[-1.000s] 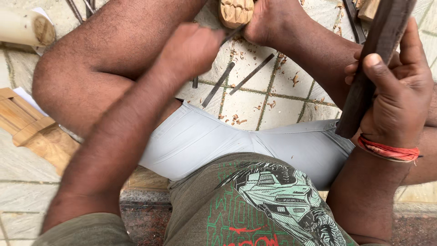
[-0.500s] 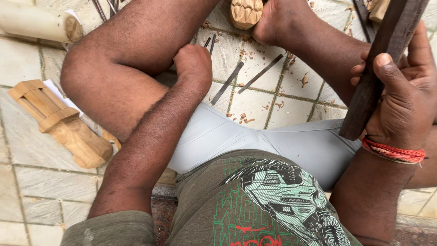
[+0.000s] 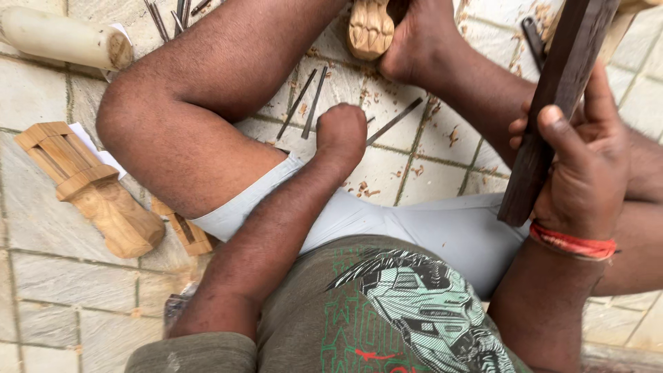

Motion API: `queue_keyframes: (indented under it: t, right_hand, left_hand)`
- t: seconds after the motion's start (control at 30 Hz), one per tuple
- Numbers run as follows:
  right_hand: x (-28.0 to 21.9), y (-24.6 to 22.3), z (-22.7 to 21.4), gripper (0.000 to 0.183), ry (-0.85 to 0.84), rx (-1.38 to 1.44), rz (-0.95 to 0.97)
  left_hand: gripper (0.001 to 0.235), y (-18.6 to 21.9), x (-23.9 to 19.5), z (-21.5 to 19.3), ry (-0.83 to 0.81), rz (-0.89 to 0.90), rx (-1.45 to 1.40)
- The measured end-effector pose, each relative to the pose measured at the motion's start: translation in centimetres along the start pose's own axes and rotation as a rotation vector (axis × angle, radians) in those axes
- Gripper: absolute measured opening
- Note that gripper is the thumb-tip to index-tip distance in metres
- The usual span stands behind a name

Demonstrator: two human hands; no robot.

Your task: The person carves a small wooden piece shaped like a hand using a chisel and mallet. They repeatedly strike the chisel to remove wood shavings and refine the shape of the fingers and palm.

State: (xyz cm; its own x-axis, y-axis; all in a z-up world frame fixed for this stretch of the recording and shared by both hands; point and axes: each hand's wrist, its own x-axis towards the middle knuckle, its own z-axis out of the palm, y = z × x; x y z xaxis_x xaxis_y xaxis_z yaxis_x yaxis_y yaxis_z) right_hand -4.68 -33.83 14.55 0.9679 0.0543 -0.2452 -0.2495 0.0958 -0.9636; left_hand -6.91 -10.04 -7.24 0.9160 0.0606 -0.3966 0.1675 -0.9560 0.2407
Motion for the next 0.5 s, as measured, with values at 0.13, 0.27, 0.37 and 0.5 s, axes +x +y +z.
queue_keyframes:
  t: [0.13, 0.27, 0.37, 0.5]
  right_hand:
    - [0.0, 0.0, -0.2, 0.072, 0.02, 0.075, 0.017]
    - [0.5, 0.6, -1.0, 0.064, -0.047, 0.045, -0.018]
    - [0.9, 1.2, -1.3, 0.065, 0.008, 0.03, 0.006]
    - [1.5, 1.3, -0.8, 0.071, 0.005, 0.008, 0.019]
  left_hand:
    - [0.019, -0.3, -0.4, -2.6, -0.057, 0.063, -0.107]
    - [0.058, 0.0, -0.6, -6.0, -0.117, 0.107, -0.545]
    - [0.041, 2.2, -0.6, -7.1, 0.073, 0.358, -0.923]
    - [0.025, 7.0, 1.5, -7.0, 0.228, 0.499, -1.155]
